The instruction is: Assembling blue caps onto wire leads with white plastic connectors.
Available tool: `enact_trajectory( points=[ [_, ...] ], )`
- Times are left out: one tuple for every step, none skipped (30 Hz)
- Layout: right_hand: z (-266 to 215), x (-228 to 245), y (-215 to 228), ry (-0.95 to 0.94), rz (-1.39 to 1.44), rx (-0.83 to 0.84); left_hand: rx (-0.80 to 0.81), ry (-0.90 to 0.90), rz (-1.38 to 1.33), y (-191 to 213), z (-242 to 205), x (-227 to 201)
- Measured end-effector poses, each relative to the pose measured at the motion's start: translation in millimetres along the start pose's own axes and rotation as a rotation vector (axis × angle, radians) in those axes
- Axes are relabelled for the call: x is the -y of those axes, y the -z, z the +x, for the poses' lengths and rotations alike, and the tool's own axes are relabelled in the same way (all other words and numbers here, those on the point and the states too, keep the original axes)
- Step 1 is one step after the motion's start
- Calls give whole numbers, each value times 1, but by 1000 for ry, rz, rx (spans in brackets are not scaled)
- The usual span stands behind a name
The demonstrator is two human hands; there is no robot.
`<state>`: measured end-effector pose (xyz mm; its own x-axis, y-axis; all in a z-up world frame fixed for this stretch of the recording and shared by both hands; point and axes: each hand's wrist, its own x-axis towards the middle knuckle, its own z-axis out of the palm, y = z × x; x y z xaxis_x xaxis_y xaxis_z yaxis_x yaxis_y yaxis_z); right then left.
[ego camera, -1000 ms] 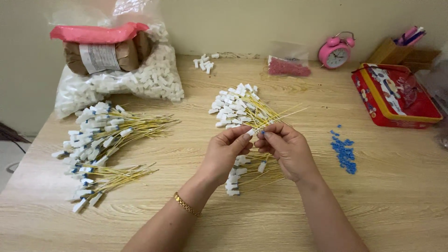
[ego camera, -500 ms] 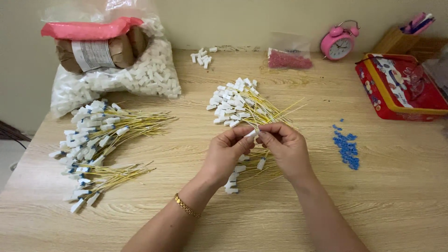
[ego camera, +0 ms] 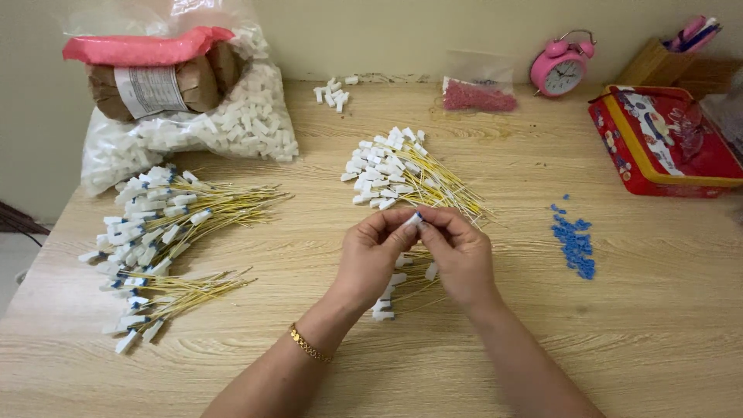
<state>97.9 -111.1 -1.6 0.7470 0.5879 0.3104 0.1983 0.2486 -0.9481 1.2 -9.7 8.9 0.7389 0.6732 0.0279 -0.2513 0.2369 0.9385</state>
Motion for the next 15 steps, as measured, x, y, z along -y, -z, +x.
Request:
enact_trajectory(
  points=[
    [-1, 0, -3, 0, 0, -1, 1, 0, 0, 1, 0, 0],
    [-3, 1, -5, 47, -19, -6, -5, 0, 1, 1, -1, 1],
    [-5, 1, -7, 95, -38, -11, -11, 0, 1, 2, -1, 1],
    [-6, 2, -9, 95, -41, -13, -7, 1, 0, 1, -1, -1],
    [-7, 4, -11, 141, -42, -4, -25, 7, 20, 0, -2, -3],
    [-8, 5, -14, 186, -42, 6, -44, 13, 40, 0, -2, -5],
    [-9, 8, -13, 187, -42, 6, -43, 13, 40, 0, -1, -6],
    [-9, 10, -13, 214, -81, 14, -33, 2, 58, 0, -1, -7],
    [-9, 12, -13, 242, -119, 21, -23, -10, 76, 1, 0, -8],
    [-7, 17, -8, 239, -115, 19, -24, -7, 81, 4, 0, -13],
    [-5, 20, -4, 251, -192, 60, 19, -30, 164, 7, 1, -18],
    [-4, 24, 1, 259, -270, 99, 64, -48, 247, 10, 1, -23],
    [-2, 26, 12, 254, -266, 96, 65, -43, 253, 15, 3, -27],
    [1, 30, 25, 261, -426, 142, 100, -81, 394, 19, 5, -31],
    [3, 33, 37, 267, -587, 189, 136, -120, 536, 23, 6, -35]
  ],
)
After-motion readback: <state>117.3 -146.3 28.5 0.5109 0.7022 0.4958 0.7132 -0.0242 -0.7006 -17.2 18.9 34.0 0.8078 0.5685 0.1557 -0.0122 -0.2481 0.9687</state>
